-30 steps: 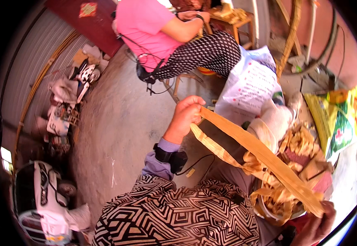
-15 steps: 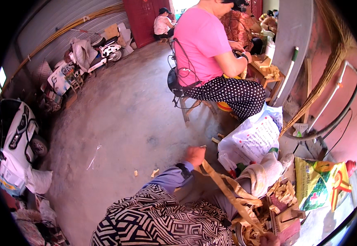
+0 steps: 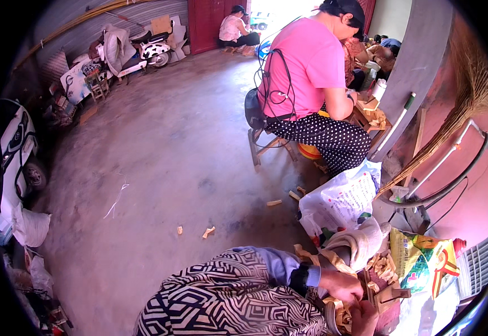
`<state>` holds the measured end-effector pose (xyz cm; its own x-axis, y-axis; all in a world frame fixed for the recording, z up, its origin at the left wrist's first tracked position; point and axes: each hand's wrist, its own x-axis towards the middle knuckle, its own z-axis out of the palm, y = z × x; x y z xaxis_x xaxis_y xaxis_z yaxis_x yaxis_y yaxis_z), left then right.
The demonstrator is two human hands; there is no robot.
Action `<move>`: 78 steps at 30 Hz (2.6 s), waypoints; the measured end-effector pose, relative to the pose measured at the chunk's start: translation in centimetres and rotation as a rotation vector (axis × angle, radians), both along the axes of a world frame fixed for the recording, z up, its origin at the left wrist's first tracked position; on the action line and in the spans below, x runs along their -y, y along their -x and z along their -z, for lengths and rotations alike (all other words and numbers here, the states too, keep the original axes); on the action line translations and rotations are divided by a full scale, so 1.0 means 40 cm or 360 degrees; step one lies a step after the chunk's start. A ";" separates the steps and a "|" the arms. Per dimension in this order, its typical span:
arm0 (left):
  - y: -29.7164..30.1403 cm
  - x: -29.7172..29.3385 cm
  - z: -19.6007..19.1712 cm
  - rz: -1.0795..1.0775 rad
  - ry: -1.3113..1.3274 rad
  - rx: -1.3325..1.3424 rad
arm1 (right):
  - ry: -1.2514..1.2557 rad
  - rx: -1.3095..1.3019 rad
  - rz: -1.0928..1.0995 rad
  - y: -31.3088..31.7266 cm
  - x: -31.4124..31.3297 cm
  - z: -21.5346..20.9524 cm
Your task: The person peels and folds thin bamboo strips by hand over a bowl, periodically moving a finished strip into the bowl.
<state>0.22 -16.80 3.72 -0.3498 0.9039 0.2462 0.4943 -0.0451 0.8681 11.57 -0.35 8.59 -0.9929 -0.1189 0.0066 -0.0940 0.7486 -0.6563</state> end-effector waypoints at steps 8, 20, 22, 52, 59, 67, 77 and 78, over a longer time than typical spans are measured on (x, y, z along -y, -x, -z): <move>0.004 0.074 0.004 0.0148 0.0115 -0.0043 | -0.0145 0.0070 -0.0029 -0.090 -0.028 -0.012; -0.041 -0.157 0.079 0.0233 0.0692 0.0699 | -0.0472 -0.0672 0.0254 -0.087 0.048 -0.092; -0.036 -0.222 0.142 0.0254 0.0571 0.0679 | -0.1054 -0.1173 0.0154 -0.060 0.005 -0.033; -0.110 -0.431 0.089 0.0254 -0.0184 0.0930 | 0.1153 -0.0343 0.1375 -0.069 -0.185 0.132; -0.129 -0.387 0.128 0.0749 -0.0201 0.1203 | 0.1059 -0.0293 0.1768 -0.162 -0.161 0.178; -0.016 -0.346 0.124 0.0737 0.0843 0.2669 | 0.0240 -0.0653 0.1300 -0.103 -0.186 0.159; -0.078 -0.301 0.217 0.0931 0.0951 0.3286 | 0.1208 -0.0232 0.1330 -0.087 -0.151 0.257; -0.071 -0.296 0.218 0.0880 0.1041 0.3190 | 0.0870 -0.0282 0.1298 -0.092 -0.156 0.257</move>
<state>3.07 -4.98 -4.99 0.5744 0.7565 -0.3127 -0.7927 0.6094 0.0182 15.26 5.88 -1.70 -0.7487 0.6628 0.0127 0.1848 0.2271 -0.9562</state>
